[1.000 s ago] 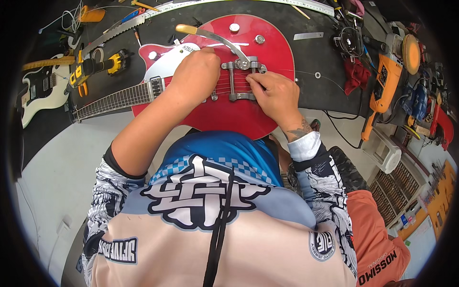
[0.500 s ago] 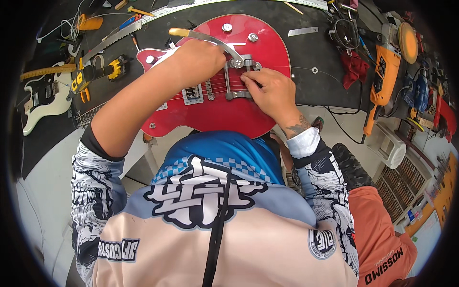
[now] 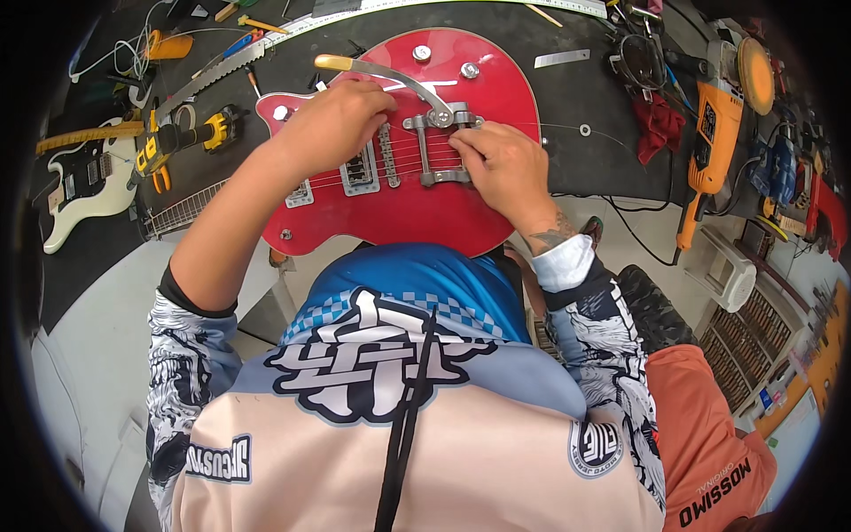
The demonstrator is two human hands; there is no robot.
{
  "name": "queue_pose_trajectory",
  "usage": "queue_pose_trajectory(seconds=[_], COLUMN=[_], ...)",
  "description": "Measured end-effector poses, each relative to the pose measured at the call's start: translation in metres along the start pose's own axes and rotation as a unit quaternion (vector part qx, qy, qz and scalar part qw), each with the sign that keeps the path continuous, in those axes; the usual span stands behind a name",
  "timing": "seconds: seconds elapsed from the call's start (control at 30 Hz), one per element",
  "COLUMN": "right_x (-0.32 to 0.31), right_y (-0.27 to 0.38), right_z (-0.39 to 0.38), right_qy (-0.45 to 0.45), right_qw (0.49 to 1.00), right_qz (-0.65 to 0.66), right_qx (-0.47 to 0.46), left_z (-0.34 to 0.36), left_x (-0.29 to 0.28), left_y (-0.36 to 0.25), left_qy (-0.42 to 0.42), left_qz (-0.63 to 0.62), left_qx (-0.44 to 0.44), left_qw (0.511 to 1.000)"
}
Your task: The person strings a red electric guitar by threading a string through the bridge and tremolo tailpiece, pulling it up to the headstock, wrapping it around a tuning peg, and tightening it using a power drill with a peg winder attachment.
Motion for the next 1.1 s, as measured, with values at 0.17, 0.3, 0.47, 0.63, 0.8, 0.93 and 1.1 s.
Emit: queue_pose_trajectory(seconds=[0.17,0.3,0.47,0.63,0.8,0.93,1.1], right_x=[-0.013,-0.018,-0.020,-0.018,-0.013,-0.013,-0.015], right_y=[-0.013,-0.019,-0.029,-0.032,-0.034,-0.032,-0.033], right_z=[-0.005,-0.005,0.004,0.008,0.007,0.008,0.008], right_qy=[0.005,0.008,0.028,0.018,0.009,-0.010,-0.001], right_qw=[1.000,1.000,0.999,0.998,0.998,0.998,0.998], right_qz=[-0.011,-0.006,-0.020,-0.008,0.010,0.019,0.014], right_qx=[0.010,0.009,-0.034,-0.062,-0.066,-0.060,-0.067], left_z=[-0.005,-0.004,-0.005,-0.006,-0.006,-0.005,-0.004], left_x=[0.010,0.019,0.028,0.029,0.028,0.025,0.024], left_y=[-0.008,-0.012,-0.025,-0.027,-0.028,-0.029,-0.030], left_qy=[-0.060,-0.111,-0.174,-0.163,-0.140,-0.128,-0.120], left_qz=[-0.049,-0.073,-0.059,-0.069,-0.074,-0.070,-0.071], left_qx=[0.001,0.001,0.017,-0.051,-0.072,-0.064,-0.072], left_qw=[0.997,0.991,0.983,0.983,0.985,0.987,0.988])
Point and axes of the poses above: each hand's wrist, its own z-axis towards the middle knuckle, its own x-axis out of the palm, y = z × x, the point moved 2 cm from there along z, towards the middle knuckle, and after that the axes turned 14 degrees about y, right-handed, at the moved point
